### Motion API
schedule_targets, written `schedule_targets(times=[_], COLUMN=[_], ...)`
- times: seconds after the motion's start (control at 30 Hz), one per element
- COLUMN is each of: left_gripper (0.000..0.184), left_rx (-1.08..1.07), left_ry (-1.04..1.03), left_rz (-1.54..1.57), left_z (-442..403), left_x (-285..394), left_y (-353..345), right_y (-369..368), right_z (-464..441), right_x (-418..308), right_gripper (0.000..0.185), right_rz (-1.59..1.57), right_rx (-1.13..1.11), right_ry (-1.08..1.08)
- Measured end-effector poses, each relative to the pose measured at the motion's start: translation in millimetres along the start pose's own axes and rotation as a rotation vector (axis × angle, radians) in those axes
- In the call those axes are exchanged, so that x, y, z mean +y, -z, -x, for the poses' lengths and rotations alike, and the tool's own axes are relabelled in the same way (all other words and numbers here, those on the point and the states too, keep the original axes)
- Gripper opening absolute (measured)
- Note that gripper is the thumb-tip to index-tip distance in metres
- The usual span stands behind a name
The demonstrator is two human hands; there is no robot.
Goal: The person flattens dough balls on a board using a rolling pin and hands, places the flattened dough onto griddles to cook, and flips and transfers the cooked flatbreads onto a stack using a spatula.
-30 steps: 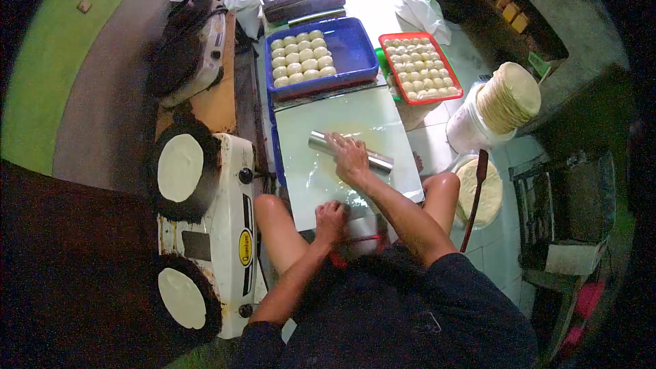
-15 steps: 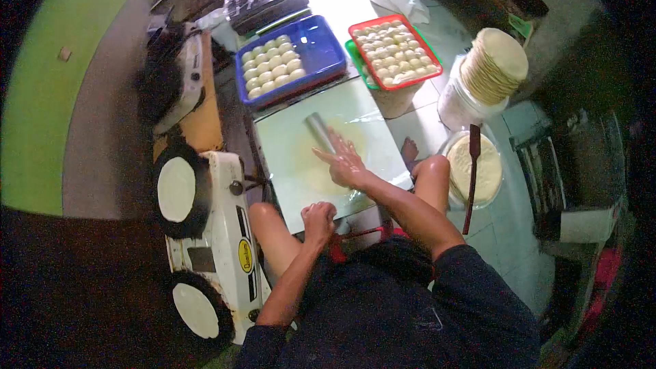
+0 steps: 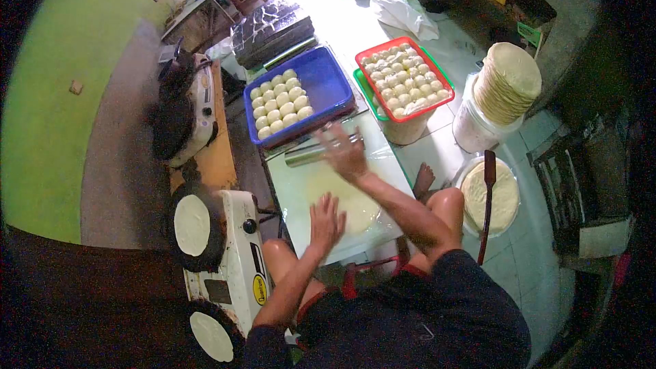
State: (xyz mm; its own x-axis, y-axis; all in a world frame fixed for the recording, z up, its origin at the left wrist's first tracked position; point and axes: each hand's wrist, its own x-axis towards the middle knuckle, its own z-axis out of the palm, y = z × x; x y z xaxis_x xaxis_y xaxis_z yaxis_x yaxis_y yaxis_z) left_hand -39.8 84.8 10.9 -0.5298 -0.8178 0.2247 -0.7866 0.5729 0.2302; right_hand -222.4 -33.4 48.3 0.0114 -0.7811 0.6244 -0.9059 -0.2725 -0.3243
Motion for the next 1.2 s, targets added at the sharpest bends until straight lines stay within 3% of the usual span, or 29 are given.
schedule_targets(times=[0.03, 0.07, 0.13, 0.17, 0.2, 0.23, 0.33, 0.37, 0.4, 0.43, 0.5, 0.7, 0.83, 0.87, 0.9, 0.97, 1.0, 1.03, 1.07, 1.13, 1.2], left_gripper=[0.065, 0.071, 0.074, 0.074, 0.075, 0.076, 0.083, 0.084, 0.085, 0.085, 0.083, 0.086, 0.08, 0.076, 0.074, 0.06, 0.05, 0.048, 0.046, 0.04, 0.036], left_rx=[-0.076, -0.11, -0.106, -0.109, -0.207, -0.302, -0.179, -0.116, -0.126, -0.209, -0.379, -0.178, 0.0, 0.111, 0.097, 0.108, 0.269, 0.253, 0.237, 0.225, 0.382], left_ry=[0.102, 0.207, 0.189, 0.15, 0.08, 0.001, 0.195, 0.268, 0.216, 0.203, 0.163, 0.38, 0.546, 0.601, 0.599, 0.606, 0.598, 0.635, 0.657, 0.753, 0.788], left_rz=[-0.027, 0.007, -0.065, -0.033, -0.02, -0.015, -0.067, -0.094, -0.092, -0.069, -0.033, -0.092, -0.033, -0.023, -0.146, -0.033, 0.047, 0.126, 0.202, 0.261, 0.391], left_z=[-25.3, -50.1, -82.4, -86.3, -80.0, -76.6, -91.4, -94.0, -86.8, -77.4, -54.1, 7.2, 98.5, 121.4, 144.5, 188.8, 202.9, 219.8, 231.1, 255.4, 292.2], left_x=[-7.4, -10.4, -3.6, 4.5, 19.4, 28.4, -4.8, -12.6, -12.7, -3.8, 12.8, -50.5, -48.2, -45.6, -48.7, -52.1, -56.1, -54.6, -54.5, -50.3, -52.8], left_y=[-13.4, -23.6, -44.8, -54.2, -46.5, -34.6, -40.7, -41.1, -43.3, -38.2, -21.2, 36.8, 135.1, 137.0, 131.3, 126.6, 120.7, 122.3, 125.2, 138.3, 123.1], right_y=[30.4, 63.7, 97.7, 157.2, 184.5, 211.8, 267.6, 272.8, 275.1, 276.5, 267.6, 289.9, 280.8, 266.8, 242.3, 199.0, 178.0, 156.7, 150.1, 154.9, 158.3], right_z=[-1.5, 5.8, 67.9, 87.1, 125.7, 171.3, 308.2, 349.4, 366.9, 372.2, 407.8, 376.3, 284.3, 253.4, 210.0, 135.2, 113.8, 92.2, 74.9, 49.0, 50.1], right_x=[15.4, 37.9, 117.6, 118.0, 139.7, 163.5, 172.0, 172.8, 160.6, 149.2, 153.3, 144.1, 117.9, 94.0, 58.6, -42.3, -96.8, -151.4, -200.8, -294.2, -344.0], right_gripper=[0.055, 0.044, 0.061, 0.066, 0.067, 0.073, 0.105, 0.111, 0.115, 0.112, 0.097, 0.044, 0.033, 0.032, 0.029, 0.031, 0.033, 0.037, 0.038, 0.038, 0.029], right_rz=[0.069, -0.097, 0.019, 0.127, 0.092, 0.285, 0.421, 0.442, 0.231, 0.283, 0.262, 0.292, 0.167, 0.148, -0.064, -0.299, -0.45, -0.604, -0.587, -0.615, -0.58], right_rx=[0.046, 0.131, 0.048, -0.018, 0.062, -0.041, -0.286, -0.303, -0.17, -0.242, -0.157, -0.22, -0.183, -0.193, -0.207, -0.345, -0.441, -0.546, -0.664, -0.902, -1.058], right_ry=[-0.007, -0.065, -0.131, -0.271, -0.485, -0.629, -1.099, -1.152, -1.301, -1.397, -1.267, -1.212, -0.584, -0.433, -0.276, -0.102, -0.06, -0.032, 0.218, 0.501, 0.749])
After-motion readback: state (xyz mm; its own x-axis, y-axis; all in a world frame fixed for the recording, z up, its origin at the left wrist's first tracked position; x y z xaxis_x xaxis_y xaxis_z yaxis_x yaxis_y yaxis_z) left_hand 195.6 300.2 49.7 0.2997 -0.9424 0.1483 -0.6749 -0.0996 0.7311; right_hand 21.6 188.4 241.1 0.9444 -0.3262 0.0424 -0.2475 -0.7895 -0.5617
